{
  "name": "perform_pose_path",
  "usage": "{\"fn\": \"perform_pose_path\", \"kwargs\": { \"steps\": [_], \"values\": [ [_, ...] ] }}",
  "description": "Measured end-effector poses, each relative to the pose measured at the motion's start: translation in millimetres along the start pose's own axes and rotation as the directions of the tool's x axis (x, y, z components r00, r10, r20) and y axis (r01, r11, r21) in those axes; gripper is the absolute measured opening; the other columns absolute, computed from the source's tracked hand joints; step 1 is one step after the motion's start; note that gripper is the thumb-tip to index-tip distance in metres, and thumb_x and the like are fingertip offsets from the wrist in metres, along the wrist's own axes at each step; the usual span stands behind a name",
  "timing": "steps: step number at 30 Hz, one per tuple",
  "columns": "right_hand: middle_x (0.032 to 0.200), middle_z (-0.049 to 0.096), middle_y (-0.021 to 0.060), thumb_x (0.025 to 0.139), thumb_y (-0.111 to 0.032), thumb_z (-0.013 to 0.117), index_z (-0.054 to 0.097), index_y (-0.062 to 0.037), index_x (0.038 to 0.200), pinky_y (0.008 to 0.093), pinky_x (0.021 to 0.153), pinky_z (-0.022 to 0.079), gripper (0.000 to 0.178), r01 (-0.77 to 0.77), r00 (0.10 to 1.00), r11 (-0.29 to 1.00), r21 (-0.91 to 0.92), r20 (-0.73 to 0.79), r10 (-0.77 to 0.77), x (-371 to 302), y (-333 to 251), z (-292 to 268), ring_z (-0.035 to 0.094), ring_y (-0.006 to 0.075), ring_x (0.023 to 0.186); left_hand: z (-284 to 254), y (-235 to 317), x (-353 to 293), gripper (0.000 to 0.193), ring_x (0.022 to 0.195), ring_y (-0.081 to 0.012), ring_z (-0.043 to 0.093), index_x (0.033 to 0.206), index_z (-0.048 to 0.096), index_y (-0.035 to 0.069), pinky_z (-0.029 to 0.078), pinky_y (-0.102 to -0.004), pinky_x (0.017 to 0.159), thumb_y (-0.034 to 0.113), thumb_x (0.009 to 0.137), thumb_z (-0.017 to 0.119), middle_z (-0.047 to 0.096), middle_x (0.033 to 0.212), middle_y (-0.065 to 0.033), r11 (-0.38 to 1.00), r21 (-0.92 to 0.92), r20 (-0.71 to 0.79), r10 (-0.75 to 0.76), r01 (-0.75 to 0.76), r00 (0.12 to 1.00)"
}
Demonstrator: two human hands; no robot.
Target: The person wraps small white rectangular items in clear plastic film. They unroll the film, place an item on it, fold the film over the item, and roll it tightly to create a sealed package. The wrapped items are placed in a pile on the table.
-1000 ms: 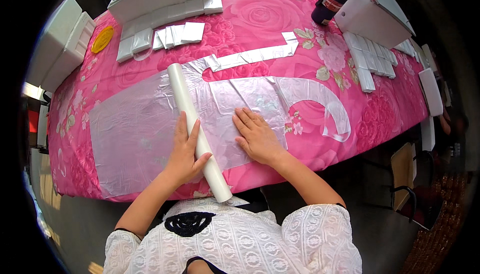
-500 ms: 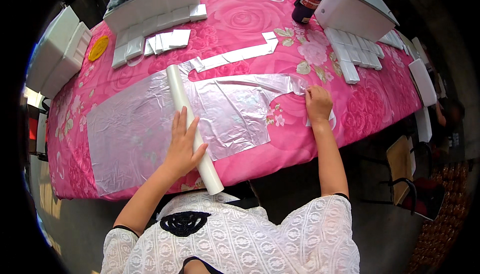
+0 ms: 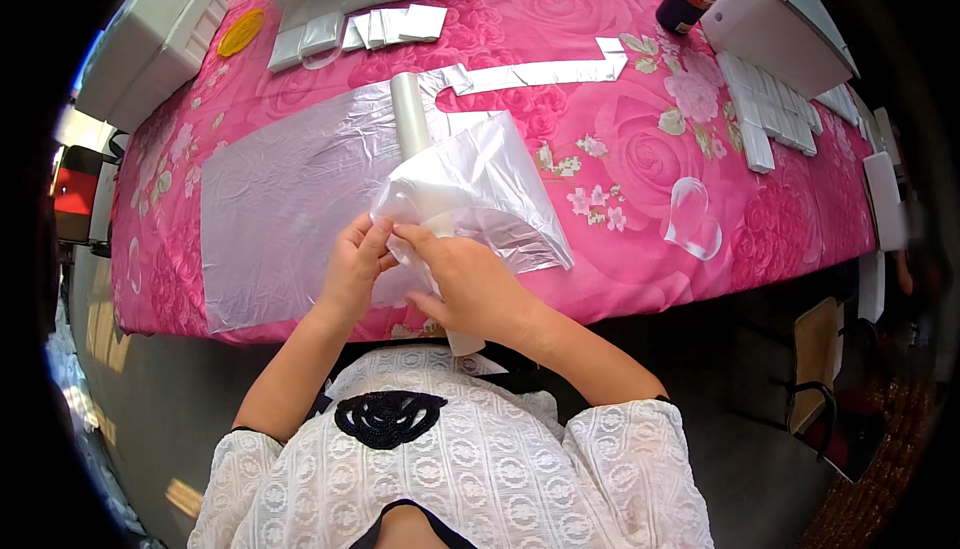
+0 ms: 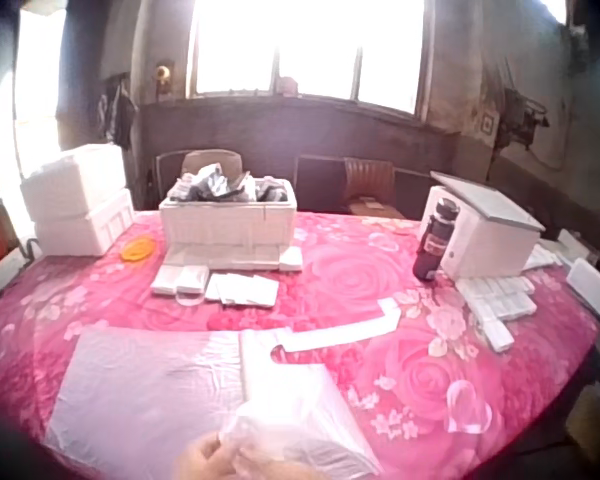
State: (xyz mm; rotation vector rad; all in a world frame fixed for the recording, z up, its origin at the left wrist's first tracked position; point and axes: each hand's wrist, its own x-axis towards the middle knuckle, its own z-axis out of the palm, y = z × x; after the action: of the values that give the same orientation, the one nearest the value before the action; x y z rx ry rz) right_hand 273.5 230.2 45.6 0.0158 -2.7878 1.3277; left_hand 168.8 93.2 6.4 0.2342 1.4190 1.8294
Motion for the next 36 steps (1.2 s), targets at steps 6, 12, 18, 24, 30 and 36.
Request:
{"fn": "perform_pose_path", "kwargs": {
  "steps": [6, 12, 18, 24, 30, 36],
  "values": [
    [0.117, 0.050, 0.0198, 0.076, -0.029, 0.067, 0.036, 0.0000, 0.130, 0.0409, 0.092, 0.037, 0.069, 0.172, 0.974, 0.983, 0.059, 0.136, -0.179, 1.4, -0.4, 23.3, 0.047, 0.0340, 0.108, -42.6, -3.8, -12.2, 0.028, 0.079, -0.0122, 0.061, 0.103, 0.057, -0.004, 0.051, -0.0257, 0.071, 0.019, 0.086, 0.058, 0.063, 0.091, -0.0087, 0.989, 0.060, -0.135, -0.127, 0.136, 0.983],
    [0.121, 0.049, 0.0197, 0.080, -0.030, 0.061, 0.042, 0.0026, 0.124, 0.0402, 0.100, 0.030, 0.058, 0.181, 0.978, 0.982, 0.059, 0.093, -0.186, 1.1, 3.6, 35.8, 0.042, 0.0332, 0.117, -48.5, 4.0, -20.2, 0.024, 0.075, -0.0120, 0.062, 0.100, 0.058, -0.005, 0.051, -0.0225, 0.065, 0.012, 0.082, 0.062, 0.064, 0.089, -0.0098, 0.946, 0.085, -0.115, -0.302, 0.312, 0.946],
    [0.106, 0.057, 0.0156, 0.074, -0.020, 0.068, 0.053, -0.0009, 0.110, 0.0366, 0.080, 0.043, 0.043, 0.049, 0.993, 0.990, 0.134, -0.116, -0.033, 0.0, -1.2, 40.5, 0.054, 0.0281, 0.093, -54.9, -8.1, -19.3, 0.024, 0.072, -0.0103, 0.060, 0.096, 0.058, -0.002, 0.050, -0.0219, 0.063, 0.008, 0.076, 0.068, 0.063, 0.085, -0.0061, 0.982, 0.088, -0.023, -0.163, 0.164, 0.986],
    [0.078, 0.061, 0.0056, 0.074, -0.016, 0.070, 0.057, -0.0004, 0.092, 0.0267, 0.061, 0.046, 0.028, -0.219, 0.954, 0.896, 0.386, -0.106, 0.279, 4.9, -5.6, 43.0, 0.057, 0.0148, 0.067, -22.2, -9.3, -12.4, 0.032, 0.068, -0.0072, 0.055, 0.089, 0.058, 0.003, 0.044, -0.0200, 0.058, 0.027, 0.073, 0.074, 0.059, 0.078, -0.0002, 0.995, -0.033, 0.122, -0.093, 0.097, 0.988],
    [0.079, 0.060, 0.0007, 0.081, -0.012, 0.065, 0.058, -0.0034, 0.088, 0.0209, 0.063, 0.045, 0.014, -0.100, 0.917, 0.394, 0.914, -0.069, 0.392, -7.0, 52.2, 6.0, 0.055, 0.0059, 0.071, -31.8, -3.5, -9.6, 0.034, 0.053, -0.0032, 0.040, 0.085, 0.058, 0.006, 0.034, -0.0181, 0.048, 0.036, 0.075, 0.071, 0.052, 0.068, 0.0049, 0.965, -0.121, 0.145, -0.216, 0.234, 0.965],
    [0.093, 0.060, 0.0046, 0.085, -0.008, 0.059, 0.055, -0.0034, 0.099, 0.0262, 0.078, 0.048, 0.015, 0.123, 0.740, 0.411, 0.903, -0.359, 0.569, -55.7, 144.2, -93.8, 0.059, 0.0135, 0.084, -49.6, -3.4, -10.4, 0.018, 0.049, -0.0019, 0.036, 0.082, 0.059, 0.008, 0.029, -0.0179, 0.045, 0.023, 0.079, 0.068, 0.049, 0.062, 0.0065, 0.963, -0.090, -0.039, -0.258, 0.254, 0.965]
  ]
}}
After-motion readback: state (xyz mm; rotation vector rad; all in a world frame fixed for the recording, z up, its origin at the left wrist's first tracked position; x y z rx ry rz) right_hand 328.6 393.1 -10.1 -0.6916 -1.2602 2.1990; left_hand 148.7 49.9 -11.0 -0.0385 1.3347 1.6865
